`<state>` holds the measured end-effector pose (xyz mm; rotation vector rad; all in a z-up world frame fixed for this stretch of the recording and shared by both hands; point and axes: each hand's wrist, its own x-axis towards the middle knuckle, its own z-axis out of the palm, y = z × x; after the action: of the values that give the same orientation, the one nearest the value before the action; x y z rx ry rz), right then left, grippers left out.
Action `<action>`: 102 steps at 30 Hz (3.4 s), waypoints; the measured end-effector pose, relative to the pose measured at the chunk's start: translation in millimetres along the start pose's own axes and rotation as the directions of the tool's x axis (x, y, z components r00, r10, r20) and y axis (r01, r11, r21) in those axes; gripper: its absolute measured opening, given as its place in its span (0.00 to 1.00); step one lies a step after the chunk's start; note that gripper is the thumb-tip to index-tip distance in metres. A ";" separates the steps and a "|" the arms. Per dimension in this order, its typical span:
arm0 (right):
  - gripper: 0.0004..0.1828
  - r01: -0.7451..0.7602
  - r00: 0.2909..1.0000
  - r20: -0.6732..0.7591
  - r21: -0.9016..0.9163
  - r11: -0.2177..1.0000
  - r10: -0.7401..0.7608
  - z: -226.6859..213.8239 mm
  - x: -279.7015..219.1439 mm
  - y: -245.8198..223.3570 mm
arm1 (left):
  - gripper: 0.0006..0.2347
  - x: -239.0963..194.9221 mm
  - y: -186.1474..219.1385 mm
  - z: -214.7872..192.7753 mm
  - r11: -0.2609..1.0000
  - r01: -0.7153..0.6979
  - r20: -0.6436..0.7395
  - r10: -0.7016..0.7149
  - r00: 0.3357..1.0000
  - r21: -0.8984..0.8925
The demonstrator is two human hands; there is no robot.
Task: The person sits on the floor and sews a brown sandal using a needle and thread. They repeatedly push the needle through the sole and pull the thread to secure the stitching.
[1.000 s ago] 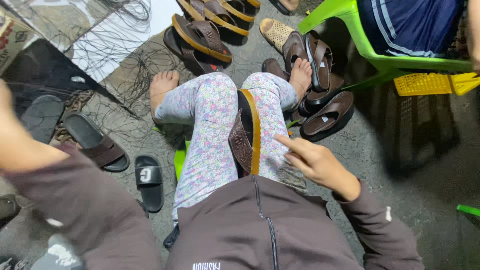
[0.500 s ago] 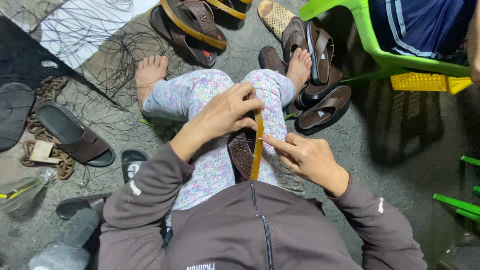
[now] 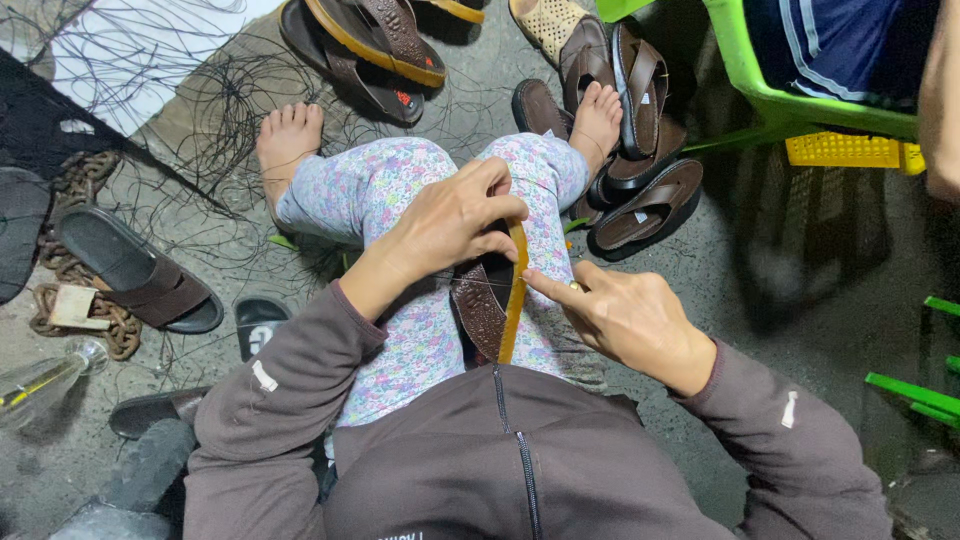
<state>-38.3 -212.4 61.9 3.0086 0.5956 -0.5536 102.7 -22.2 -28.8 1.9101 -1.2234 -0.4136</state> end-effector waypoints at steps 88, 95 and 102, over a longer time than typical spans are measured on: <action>0.33 -0.037 0.971 0.239 0.030 0.999 0.029 -8.4 -57.1 50.6 | 0.11 -39.7 64.0 32.8 0.904 0.362 -0.195 -0.406 0.893 -0.227; 0.18 -0.135 0.958 -0.066 0.757 0.640 0.280 30.9 -32.3 17.9 | 0.07 -73.1 81.8 42.9 0.967 0.229 -0.192 -0.205 0.960 0.109; 0.08 -0.047 0.848 -0.151 0.934 0.355 0.508 58.0 -9.0 -21.7 | 0.04 -71.7 81.2 45.6 0.914 0.353 -0.156 -0.385 0.909 -0.202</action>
<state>-73.8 -200.9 11.6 4.1992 -0.5459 -0.1803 -9.5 3.0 -4.6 1.9815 -0.6735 -0.5002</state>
